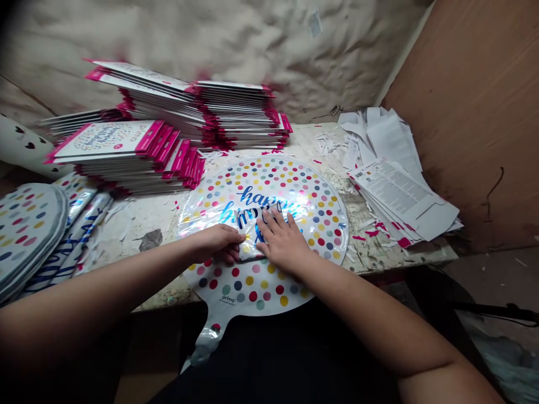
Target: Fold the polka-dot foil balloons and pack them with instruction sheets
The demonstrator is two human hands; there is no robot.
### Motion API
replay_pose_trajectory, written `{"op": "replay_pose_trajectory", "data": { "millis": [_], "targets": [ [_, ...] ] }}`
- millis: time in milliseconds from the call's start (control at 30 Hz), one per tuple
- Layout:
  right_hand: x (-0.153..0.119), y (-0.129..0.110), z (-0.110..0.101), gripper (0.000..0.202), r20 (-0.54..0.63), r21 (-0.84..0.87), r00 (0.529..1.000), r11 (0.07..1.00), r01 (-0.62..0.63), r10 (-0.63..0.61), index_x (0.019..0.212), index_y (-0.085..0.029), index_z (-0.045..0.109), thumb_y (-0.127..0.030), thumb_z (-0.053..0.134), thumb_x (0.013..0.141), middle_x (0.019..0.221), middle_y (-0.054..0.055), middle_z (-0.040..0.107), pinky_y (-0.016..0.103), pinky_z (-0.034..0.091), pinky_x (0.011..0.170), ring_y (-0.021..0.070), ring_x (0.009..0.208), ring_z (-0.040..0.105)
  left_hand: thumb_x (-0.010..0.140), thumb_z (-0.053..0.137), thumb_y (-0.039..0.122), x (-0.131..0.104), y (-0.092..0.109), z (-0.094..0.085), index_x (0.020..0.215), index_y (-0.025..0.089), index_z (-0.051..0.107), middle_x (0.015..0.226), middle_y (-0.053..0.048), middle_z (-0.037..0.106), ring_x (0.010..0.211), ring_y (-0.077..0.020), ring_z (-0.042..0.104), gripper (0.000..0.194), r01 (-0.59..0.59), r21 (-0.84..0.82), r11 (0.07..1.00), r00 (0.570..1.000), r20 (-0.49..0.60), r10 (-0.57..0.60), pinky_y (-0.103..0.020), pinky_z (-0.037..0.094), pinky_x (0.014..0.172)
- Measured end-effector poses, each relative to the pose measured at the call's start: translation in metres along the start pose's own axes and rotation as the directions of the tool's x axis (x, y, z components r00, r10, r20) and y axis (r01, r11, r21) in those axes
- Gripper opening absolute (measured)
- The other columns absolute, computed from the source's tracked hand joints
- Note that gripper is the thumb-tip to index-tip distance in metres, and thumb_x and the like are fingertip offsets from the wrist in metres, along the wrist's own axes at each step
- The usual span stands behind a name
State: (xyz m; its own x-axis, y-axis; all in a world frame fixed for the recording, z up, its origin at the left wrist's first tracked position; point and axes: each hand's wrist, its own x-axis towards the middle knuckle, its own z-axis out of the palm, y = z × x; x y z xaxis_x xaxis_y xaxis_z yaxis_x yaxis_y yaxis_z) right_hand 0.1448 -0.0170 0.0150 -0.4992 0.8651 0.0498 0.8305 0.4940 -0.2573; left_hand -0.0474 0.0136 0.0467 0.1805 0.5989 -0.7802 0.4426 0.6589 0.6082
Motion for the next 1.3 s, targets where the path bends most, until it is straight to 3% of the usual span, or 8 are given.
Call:
{"op": "replay_pose_trajectory", "data": {
  "millis": [233, 500, 667, 767, 900, 1000, 1100, 1300],
  "targets": [
    [0.007, 0.003, 0.014, 0.062, 0.159, 0.025, 0.985, 0.997, -0.069, 0.064, 0.144, -0.027, 0.017, -0.057, 0.021, 0.090, 0.152, 0.003, 0.009, 0.052, 0.005, 0.110, 0.0262, 0.139, 0.005, 0.070, 0.068, 0.031, -0.038, -0.004, -0.026, 0.093, 0.016, 0.056, 0.094, -0.009, 0.067, 0.084, -0.0192, 0.066, 0.030, -0.030, -0.345, 0.938, 0.996, -0.087, 0.000, -0.031, 0.052, 0.072],
    [0.002, 0.037, -0.010, 0.069, -0.039, -0.032, 0.994, 0.994, -0.104, 0.102, 0.145, -0.023, 0.010, -0.058, 0.027, 0.088, 0.153, 0.004, 0.005, 0.049, 0.010, 0.110, 0.0256, 0.139, 0.002, 0.063, 0.071, 0.023, -0.019, 0.019, 0.011, 0.075, 0.016, 0.057, 0.056, 0.002, 0.059, 0.053, -0.0139, 0.060, 0.020, -0.013, -0.154, 0.988, 1.000, -0.010, 0.012, -0.023, 0.048, 0.050],
    [-0.033, 0.162, -0.056, 0.072, -0.322, -0.075, 0.652, 0.668, -0.740, 0.686, 0.141, -0.008, 0.023, -0.051, 0.042, 0.086, 0.146, 0.022, 0.022, 0.057, 0.024, 0.100, 0.0359, 0.135, 0.018, 0.068, 0.058, 0.014, -0.030, 0.005, 0.002, 0.100, 0.018, 0.057, 0.091, -0.006, 0.068, 0.079, -0.0211, 0.066, 0.032, -0.147, -0.314, 0.938, 0.987, 0.011, 0.158, -0.032, 0.055, 0.069],
    [-0.053, 0.195, -0.073, 0.046, -0.213, -0.129, 0.662, 0.651, -0.748, 0.719, 0.127, -0.012, 0.048, -0.036, 0.039, 0.090, 0.129, 0.020, 0.050, 0.047, 0.039, 0.091, 0.0320, 0.118, 0.047, 0.077, 0.058, 0.026, -0.047, -0.013, -0.005, 0.109, 0.022, 0.057, 0.101, -0.005, 0.066, 0.091, -0.0236, 0.064, 0.032, -0.336, -0.176, 0.925, 0.929, 0.101, 0.357, -0.035, 0.053, 0.079],
    [-0.060, 0.134, -0.066, 0.042, -0.388, -0.048, 0.753, 0.804, -0.593, 0.532, 0.126, -0.013, 0.052, -0.030, 0.033, 0.092, 0.118, 0.018, 0.060, 0.044, 0.043, 0.089, 0.0297, 0.107, 0.056, 0.084, 0.053, 0.029, -0.086, -0.016, -0.002, 0.103, 0.027, 0.065, 0.105, -0.001, 0.066, 0.099, -0.0219, 0.059, 0.023, -0.589, 0.151, 0.794, 0.788, 0.324, 0.524, -0.027, 0.046, 0.086],
    [-0.057, 0.057, -0.044, 0.036, -0.216, 0.238, 0.971, 0.970, -0.052, 0.105, 0.117, -0.017, 0.060, -0.024, 0.038, 0.090, 0.126, 0.013, 0.056, 0.044, 0.034, 0.103, 0.0271, 0.120, 0.047, 0.087, 0.045, 0.024, -0.112, -0.003, 0.006, 0.105, 0.027, 0.064, 0.102, 0.000, 0.067, 0.093, -0.0197, 0.060, 0.026, -0.665, 0.172, 0.727, 0.663, 0.584, 0.468, -0.023, 0.045, 0.082],
    [-0.055, 0.015, -0.033, 0.034, 0.066, 0.620, 0.991, 0.783, 0.049, -0.114, 0.104, -0.021, 0.067, -0.034, 0.039, 0.090, 0.118, 0.010, 0.062, 0.047, 0.034, 0.104, 0.0276, 0.116, 0.052, 0.089, 0.040, 0.024, -0.115, 0.008, 0.011, 0.102, 0.022, 0.062, 0.096, -0.003, 0.066, 0.085, -0.0181, 0.059, 0.026, -0.688, 0.197, 0.698, 0.607, 0.683, 0.406, -0.022, 0.045, 0.077],
    [-0.046, 0.030, -0.062, 0.070, 0.343, 0.932, 0.898, 0.218, -0.289, -0.277, 0.126, -0.015, 0.050, -0.049, 0.069, 0.068, 0.113, 0.010, 0.063, 0.035, 0.047, 0.090, 0.0254, 0.105, 0.058, 0.089, 0.039, 0.034, -0.061, 0.020, 0.010, 0.094, 0.017, 0.055, 0.085, -0.001, 0.059, 0.076, -0.0147, 0.055, 0.025, -0.699, 0.433, 0.569, 0.700, 0.578, 0.419, -0.020, 0.044, 0.066]
  ]
}}
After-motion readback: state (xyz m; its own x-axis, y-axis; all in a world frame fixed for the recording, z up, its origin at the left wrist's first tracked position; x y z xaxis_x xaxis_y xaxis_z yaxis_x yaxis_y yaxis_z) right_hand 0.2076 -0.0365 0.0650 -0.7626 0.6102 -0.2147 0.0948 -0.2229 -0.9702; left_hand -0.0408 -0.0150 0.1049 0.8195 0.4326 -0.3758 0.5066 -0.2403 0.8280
